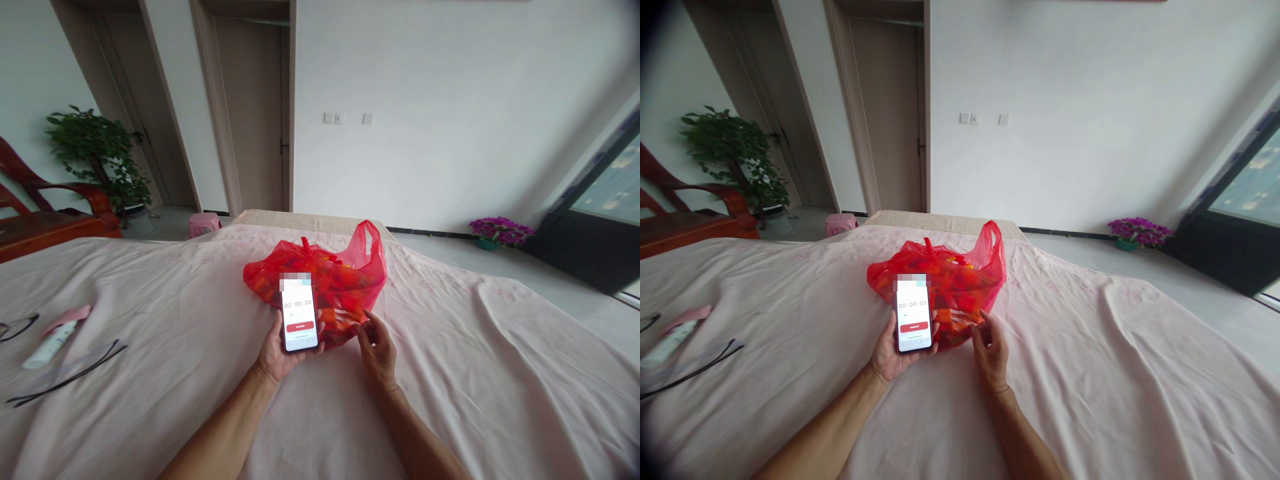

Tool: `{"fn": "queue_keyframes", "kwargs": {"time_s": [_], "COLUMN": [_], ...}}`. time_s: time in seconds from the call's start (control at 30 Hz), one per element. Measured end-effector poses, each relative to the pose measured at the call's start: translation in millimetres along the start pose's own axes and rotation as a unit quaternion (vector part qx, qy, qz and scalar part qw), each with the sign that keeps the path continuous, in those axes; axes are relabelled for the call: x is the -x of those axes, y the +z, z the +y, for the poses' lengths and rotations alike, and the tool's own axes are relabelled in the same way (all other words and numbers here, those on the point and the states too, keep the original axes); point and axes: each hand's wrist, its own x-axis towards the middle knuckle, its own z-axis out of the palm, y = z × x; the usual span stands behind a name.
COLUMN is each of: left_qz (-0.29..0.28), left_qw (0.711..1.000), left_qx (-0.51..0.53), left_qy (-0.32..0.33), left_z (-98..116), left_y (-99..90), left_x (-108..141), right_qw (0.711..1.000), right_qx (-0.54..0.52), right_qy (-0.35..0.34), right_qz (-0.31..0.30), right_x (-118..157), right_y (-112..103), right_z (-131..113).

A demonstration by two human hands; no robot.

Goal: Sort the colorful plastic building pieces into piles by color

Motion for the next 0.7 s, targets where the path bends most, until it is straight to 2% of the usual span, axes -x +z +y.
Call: {"fn": "queue_keyframes", "kwargs": {"time_s": [0.2,0.4,0.7], "left_qz": [-0.001,-0.031,-0.015], "left_qw": [1.0,0.999,1.0], "left_qx": [0.01,0.002,0.021], "left_qy": [-0.001,-0.009,-0.009], "left_z": [0,1,1], "left_y": [-1.8,-5.7,-4.2], "left_x": [-1,-2,-1], "right_qw": [0.998,0.999,0.999], "right_qx": [0.044,0.026,0.011], "right_qy": [-0.043,-0.025,-0.005], "right_qz": [-0.018,-0.014,-0.035], "right_x": [-2,-1,-1], "right_y": [-5,-6,-8], "right_z": [-3,-10,-4]}}
